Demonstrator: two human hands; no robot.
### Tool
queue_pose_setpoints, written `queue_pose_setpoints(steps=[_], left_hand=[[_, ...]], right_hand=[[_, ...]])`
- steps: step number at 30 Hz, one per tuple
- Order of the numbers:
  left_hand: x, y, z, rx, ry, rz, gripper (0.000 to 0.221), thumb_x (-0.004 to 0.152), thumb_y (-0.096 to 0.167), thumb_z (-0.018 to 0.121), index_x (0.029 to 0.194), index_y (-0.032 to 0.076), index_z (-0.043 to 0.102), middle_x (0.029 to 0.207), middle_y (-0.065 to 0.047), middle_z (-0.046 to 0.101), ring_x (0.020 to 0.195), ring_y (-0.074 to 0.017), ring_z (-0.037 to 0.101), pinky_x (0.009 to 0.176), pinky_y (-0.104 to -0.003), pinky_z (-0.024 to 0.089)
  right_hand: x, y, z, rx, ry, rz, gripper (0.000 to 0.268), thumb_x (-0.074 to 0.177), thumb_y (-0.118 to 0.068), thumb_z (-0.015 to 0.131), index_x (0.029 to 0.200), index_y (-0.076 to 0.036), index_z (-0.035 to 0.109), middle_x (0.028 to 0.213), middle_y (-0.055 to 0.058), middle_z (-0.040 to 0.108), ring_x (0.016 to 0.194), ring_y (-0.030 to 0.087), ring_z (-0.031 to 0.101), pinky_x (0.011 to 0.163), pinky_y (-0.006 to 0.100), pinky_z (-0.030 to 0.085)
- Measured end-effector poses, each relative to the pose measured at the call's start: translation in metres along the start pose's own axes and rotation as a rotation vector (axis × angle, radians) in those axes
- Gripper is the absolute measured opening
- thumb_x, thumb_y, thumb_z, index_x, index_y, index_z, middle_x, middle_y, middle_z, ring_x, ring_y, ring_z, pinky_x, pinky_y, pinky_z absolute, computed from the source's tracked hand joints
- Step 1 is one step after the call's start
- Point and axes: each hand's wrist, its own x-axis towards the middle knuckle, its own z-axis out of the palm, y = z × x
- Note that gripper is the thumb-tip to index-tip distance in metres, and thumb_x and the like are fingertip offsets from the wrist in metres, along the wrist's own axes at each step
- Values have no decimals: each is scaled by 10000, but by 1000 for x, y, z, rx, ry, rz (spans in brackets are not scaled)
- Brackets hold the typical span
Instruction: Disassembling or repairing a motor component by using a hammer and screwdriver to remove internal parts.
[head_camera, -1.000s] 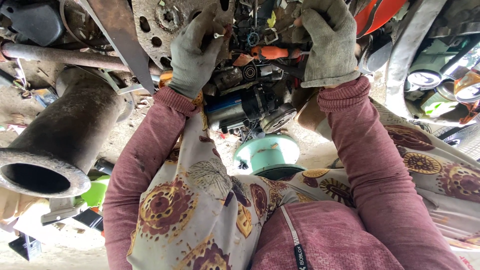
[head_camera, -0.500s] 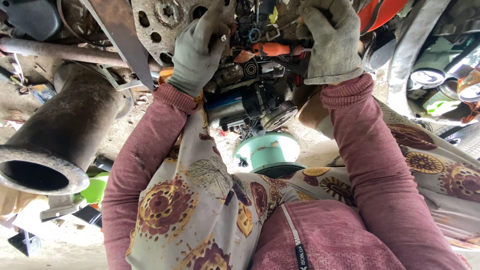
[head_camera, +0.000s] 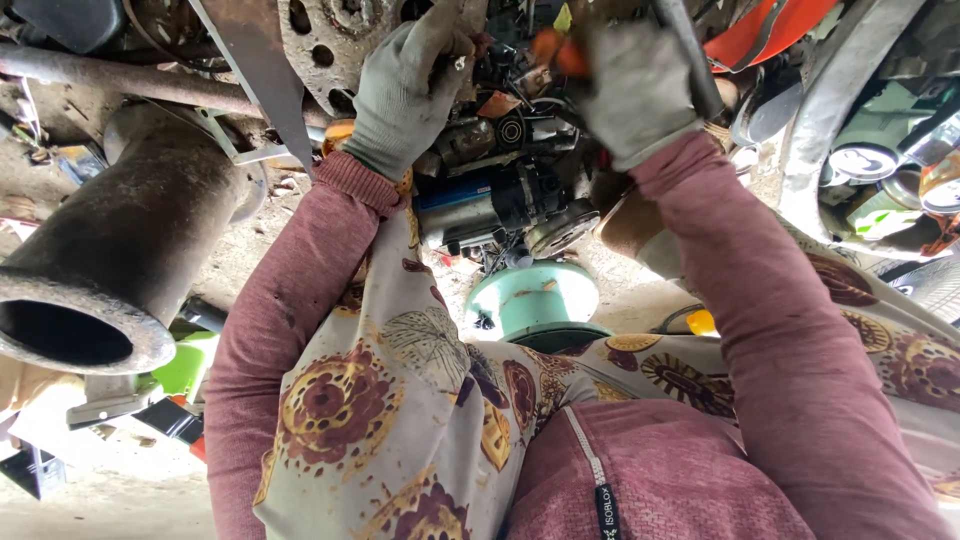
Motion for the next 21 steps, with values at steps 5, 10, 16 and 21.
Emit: queue_pose_setpoints(steps=[5,10,16,21], left_hand=[[3,-1,0,-27,3,51,675,1073,75,744,1621,171,361,1105,3,728,1032,-229,722,919,-372,610],[-1,0,0,-15,9,14,668,1055,86,754,1597,168,372,1107,-17,719,1030,-229,720,915,-366,613],[1,-3,2,-28,-8,29,679,1070,75,749,1619,165,359,1083,5,721,1028,-208,723,935,-365,618],[2,0,1,6,-3,28,689,1050,92,770,1610,168,377,1083,-6,723,1023,-212,720,921,-369,610]], right_hand=[[0,12,-16,205,538,-61,564,938,-254,780,1411,-40,561,1306,158,615,1252,311,555,931,464,569],[-8,-17,22,241,449,-4,521,990,-326,787,1412,-101,581,1151,200,649,1020,295,621,796,428,592],[3,-54,15,364,-136,58,484,932,-315,736,1361,-150,583,1059,192,696,883,321,693,746,468,588],[12,-55,-8,182,-161,27,490,857,-305,776,1294,-146,621,1065,124,711,971,295,692,805,456,599]])
